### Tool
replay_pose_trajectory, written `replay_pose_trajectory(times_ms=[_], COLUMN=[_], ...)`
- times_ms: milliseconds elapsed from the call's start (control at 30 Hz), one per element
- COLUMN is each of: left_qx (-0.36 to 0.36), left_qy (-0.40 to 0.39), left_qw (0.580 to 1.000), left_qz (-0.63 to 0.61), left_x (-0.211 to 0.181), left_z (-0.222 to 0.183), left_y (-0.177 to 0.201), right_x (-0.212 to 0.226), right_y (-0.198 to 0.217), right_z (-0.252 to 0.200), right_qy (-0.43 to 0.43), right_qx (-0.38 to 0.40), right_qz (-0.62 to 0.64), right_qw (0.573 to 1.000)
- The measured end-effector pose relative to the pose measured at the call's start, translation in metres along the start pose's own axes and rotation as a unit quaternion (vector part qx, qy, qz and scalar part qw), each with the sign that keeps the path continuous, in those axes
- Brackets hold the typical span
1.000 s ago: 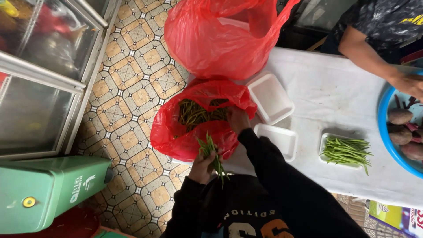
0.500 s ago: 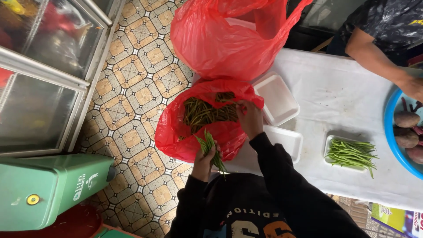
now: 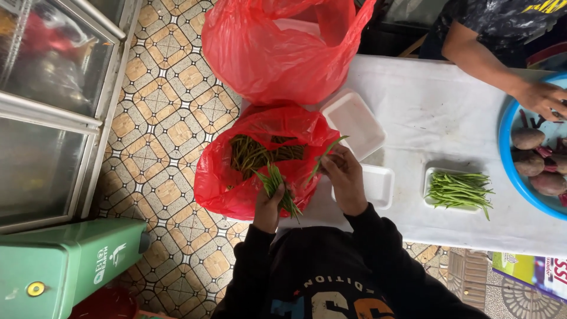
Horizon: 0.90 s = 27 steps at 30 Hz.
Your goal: Sorting green beans from a large plastic bag on a table in a food preparation area.
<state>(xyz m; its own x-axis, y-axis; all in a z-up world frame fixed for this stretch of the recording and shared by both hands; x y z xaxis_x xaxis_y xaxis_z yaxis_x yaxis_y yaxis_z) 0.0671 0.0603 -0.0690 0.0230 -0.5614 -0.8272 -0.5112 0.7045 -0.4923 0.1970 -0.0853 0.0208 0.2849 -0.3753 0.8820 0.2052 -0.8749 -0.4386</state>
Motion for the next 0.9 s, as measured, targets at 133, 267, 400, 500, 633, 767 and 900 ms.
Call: replay_pose_trajectory(times_ms=[133, 267, 400, 500, 633, 767, 900], left_qx=[0.008, -0.013, -0.054, -0.071, -0.099, -0.109, -0.101], left_qy=[-0.009, 0.012, 0.03, 0.043, 0.022, 0.018, -0.003], left_qw=[1.0, 0.999, 0.993, 0.988, 0.987, 0.982, 0.982], left_qz=[-0.01, -0.037, -0.102, -0.127, -0.124, -0.151, -0.159], left_x=[0.005, 0.013, 0.013, 0.02, 0.034, 0.038, 0.02], left_z=[-0.002, -0.002, -0.005, -0.003, -0.004, -0.008, -0.011], left_y=[-0.001, 0.008, 0.016, 0.02, 0.024, 0.024, 0.017], right_x=[0.01, 0.008, -0.02, -0.049, -0.06, -0.049, -0.067], right_y=[-0.01, -0.008, -0.009, -0.026, -0.037, -0.045, -0.032], right_z=[-0.003, -0.005, -0.009, -0.02, -0.037, -0.038, -0.028], right_qy=[-0.007, -0.008, -0.032, -0.067, -0.054, 0.04, 0.014], right_qx=[0.011, 0.039, 0.106, 0.15, 0.151, 0.172, 0.153], right_qz=[0.002, -0.042, -0.117, -0.123, -0.343, -0.378, -0.379], right_qw=[1.0, 0.998, 0.987, 0.979, 0.926, 0.909, 0.913])
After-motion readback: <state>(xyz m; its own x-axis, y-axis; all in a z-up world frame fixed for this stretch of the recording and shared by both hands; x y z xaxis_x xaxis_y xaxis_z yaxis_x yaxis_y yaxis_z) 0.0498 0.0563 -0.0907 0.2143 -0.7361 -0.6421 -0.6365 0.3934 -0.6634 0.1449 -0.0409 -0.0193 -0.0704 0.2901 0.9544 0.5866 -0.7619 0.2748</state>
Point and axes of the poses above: each hand's wrist, its own z-axis towards the middle knuckle, its own y-axis out of the back of the hand, x = y × z, the point moved 7 cm from there along z, towards the middle knuckle, and after that the axes turned 6 degrees about z, right-handed, at the moved point
